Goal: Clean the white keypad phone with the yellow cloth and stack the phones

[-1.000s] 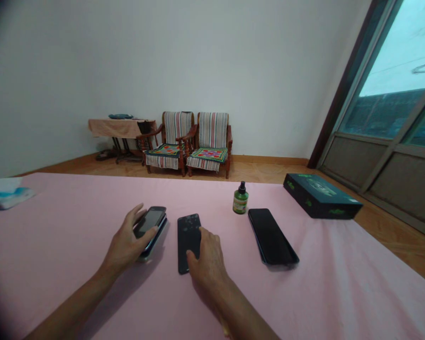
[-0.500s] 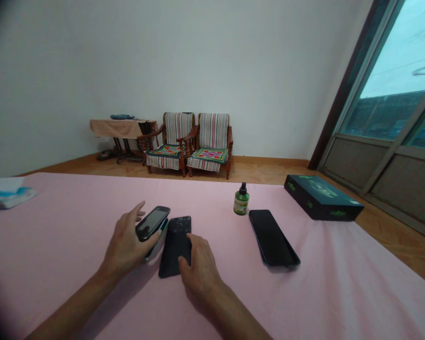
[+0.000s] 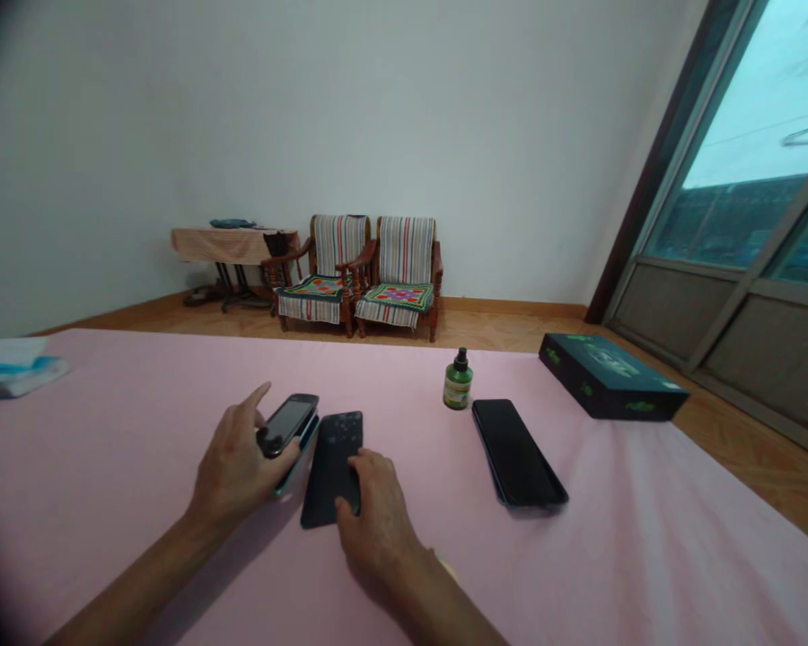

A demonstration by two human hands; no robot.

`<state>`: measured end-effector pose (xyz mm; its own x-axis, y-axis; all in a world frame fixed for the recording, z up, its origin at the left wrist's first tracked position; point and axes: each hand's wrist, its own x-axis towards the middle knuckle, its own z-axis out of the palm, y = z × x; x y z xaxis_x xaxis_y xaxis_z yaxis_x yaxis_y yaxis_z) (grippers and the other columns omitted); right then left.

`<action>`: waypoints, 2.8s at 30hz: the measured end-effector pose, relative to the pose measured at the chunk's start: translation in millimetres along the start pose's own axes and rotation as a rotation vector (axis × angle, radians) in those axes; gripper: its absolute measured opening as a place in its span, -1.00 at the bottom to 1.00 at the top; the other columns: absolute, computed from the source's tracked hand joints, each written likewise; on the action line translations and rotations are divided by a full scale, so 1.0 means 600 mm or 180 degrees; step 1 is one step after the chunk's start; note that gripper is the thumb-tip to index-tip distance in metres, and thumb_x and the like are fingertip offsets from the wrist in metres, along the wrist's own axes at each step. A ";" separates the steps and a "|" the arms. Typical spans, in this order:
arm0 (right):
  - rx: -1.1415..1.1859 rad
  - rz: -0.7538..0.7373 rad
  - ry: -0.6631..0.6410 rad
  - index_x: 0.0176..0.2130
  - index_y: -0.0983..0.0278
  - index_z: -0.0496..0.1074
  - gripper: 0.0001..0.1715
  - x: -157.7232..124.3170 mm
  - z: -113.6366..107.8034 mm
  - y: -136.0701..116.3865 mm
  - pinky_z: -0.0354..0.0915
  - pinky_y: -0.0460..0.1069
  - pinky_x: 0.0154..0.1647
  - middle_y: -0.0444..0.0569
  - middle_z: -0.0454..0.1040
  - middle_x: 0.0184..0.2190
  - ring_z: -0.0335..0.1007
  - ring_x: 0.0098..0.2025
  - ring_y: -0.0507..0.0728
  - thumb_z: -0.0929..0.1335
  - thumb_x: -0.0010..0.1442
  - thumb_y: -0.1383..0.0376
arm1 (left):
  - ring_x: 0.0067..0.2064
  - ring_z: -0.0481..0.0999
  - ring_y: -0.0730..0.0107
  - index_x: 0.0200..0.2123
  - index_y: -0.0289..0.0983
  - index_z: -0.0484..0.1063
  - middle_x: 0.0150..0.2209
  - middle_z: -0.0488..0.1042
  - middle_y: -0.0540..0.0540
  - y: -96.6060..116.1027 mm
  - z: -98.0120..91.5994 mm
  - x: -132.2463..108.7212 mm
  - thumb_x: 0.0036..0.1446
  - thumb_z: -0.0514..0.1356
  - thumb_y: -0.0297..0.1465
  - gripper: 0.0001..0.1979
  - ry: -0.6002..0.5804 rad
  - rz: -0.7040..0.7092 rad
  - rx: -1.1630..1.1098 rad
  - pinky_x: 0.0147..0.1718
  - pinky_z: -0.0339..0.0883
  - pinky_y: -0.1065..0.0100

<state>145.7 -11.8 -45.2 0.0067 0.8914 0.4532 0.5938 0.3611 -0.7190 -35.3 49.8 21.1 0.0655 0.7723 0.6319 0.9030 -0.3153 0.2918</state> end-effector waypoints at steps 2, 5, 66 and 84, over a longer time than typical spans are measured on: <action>0.0024 -0.0114 -0.0056 0.04 0.43 0.33 -0.46 -0.002 -0.001 -0.004 0.22 0.19 0.19 0.25 0.36 0.06 0.27 0.13 0.26 0.32 0.02 0.47 | -0.18 0.38 0.07 0.25 -0.34 0.05 -0.22 0.29 -0.13 0.001 -0.001 -0.001 -0.01 0.21 -0.24 -0.22 -0.0021 -0.0074 -0.0011 -0.21 0.40 0.11; 0.0095 -0.0240 -0.0142 0.05 0.40 0.32 -0.47 -0.005 -0.006 -0.011 0.25 0.19 0.16 0.22 0.37 0.05 0.28 0.11 0.24 0.30 0.04 0.47 | -0.13 0.37 0.03 0.26 -0.33 0.02 -0.19 0.26 -0.15 0.000 -0.001 -0.001 -0.03 0.23 -0.23 -0.18 0.0007 -0.0107 -0.0046 -0.19 0.41 0.09; -0.1673 0.0746 0.0007 0.10 0.52 0.28 -0.27 0.079 -0.004 -0.043 0.29 0.19 -0.08 0.32 0.44 -0.13 0.29 -0.04 0.41 0.39 -0.04 0.25 | -0.59 0.19 0.35 -0.59 -0.23 0.27 -0.64 0.27 -0.02 0.066 -0.027 -0.067 0.07 0.05 -0.49 -0.79 -0.0317 0.3005 -0.1272 -0.59 0.06 0.28; -0.0605 0.0583 -0.0102 0.17 0.42 0.23 -0.31 0.018 -0.005 -0.033 0.27 0.13 0.10 0.19 0.43 0.04 0.33 0.08 0.30 0.33 0.04 0.37 | -0.60 0.18 0.40 -0.60 -0.22 0.22 -0.64 0.26 0.02 0.079 -0.029 -0.077 0.07 0.07 -0.52 -0.78 -0.0195 0.3136 -0.1554 -0.59 0.02 0.28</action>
<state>136.5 -10.2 -24.1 0.1044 0.9464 0.3055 0.7255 0.1377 -0.6744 -3.0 -10.5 18.4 0.6982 0.0843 0.7109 0.1793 -0.9820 -0.0597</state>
